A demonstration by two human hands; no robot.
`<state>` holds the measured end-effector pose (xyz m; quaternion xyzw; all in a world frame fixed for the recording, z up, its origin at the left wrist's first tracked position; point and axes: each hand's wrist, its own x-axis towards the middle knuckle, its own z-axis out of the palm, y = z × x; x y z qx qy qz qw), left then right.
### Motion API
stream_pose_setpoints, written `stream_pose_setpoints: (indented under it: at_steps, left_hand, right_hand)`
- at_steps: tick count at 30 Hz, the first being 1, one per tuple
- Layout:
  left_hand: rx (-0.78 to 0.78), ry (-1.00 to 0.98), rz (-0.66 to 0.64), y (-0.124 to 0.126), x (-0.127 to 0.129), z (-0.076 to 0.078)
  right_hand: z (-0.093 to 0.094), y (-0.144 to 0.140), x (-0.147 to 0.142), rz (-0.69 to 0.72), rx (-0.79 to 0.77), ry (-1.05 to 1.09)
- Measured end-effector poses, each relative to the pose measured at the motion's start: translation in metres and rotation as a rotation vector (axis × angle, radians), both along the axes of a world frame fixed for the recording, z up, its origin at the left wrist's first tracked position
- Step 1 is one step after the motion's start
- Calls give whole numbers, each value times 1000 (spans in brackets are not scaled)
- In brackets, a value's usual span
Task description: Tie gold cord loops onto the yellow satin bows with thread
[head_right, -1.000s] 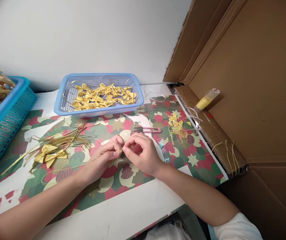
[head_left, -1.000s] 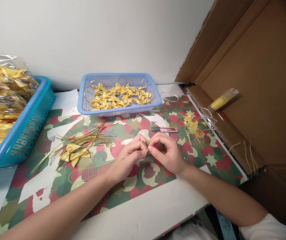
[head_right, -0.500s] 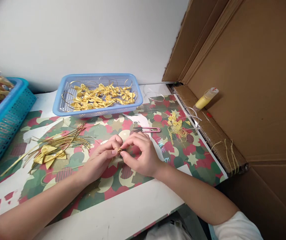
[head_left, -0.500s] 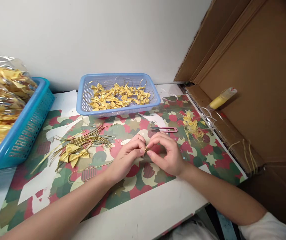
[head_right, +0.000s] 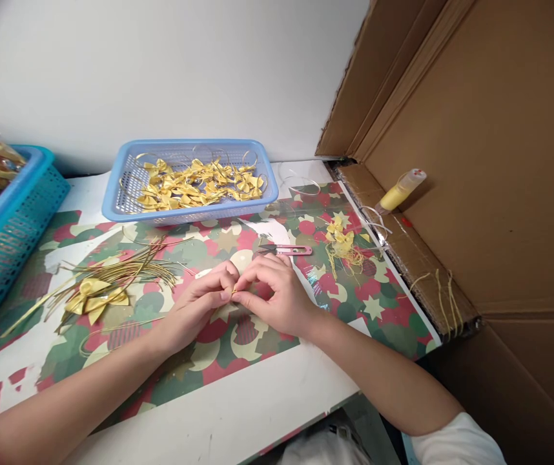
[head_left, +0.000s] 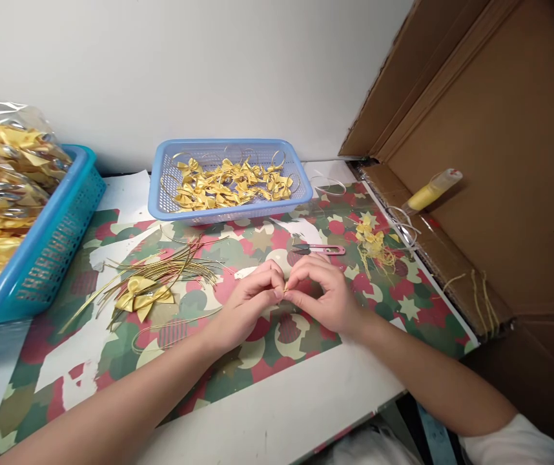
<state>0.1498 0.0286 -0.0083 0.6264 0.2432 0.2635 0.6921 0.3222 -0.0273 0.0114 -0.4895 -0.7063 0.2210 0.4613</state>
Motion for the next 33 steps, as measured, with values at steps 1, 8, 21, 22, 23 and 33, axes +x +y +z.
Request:
stream_pose_setpoints:
  at_steps: [1, 8, 21, 22, 23, 33]
  left_hand:
    - [7, 8, 0, 0, 0, 1]
    - [32, 40, 3, 0, 1, 2]
    - [-66, 9, -51, -3, 0, 1]
    - [-88, 15, -50, -4, 0, 0]
    - [-106, 19, -43, -4, 0, -1]
    - [-143, 2, 33, -2, 0, -9]
  right_hand:
    - [1, 0, 1, 6, -3, -24]
    - [5, 0, 4, 36, 7, -124]
    - [5, 2, 6, 44, -21, -45]
    - [5, 2, 7, 41, -32, -10]
    - [5, 3, 8, 38, -45, 25]
    - [7, 7, 20, 66, -165, 178]
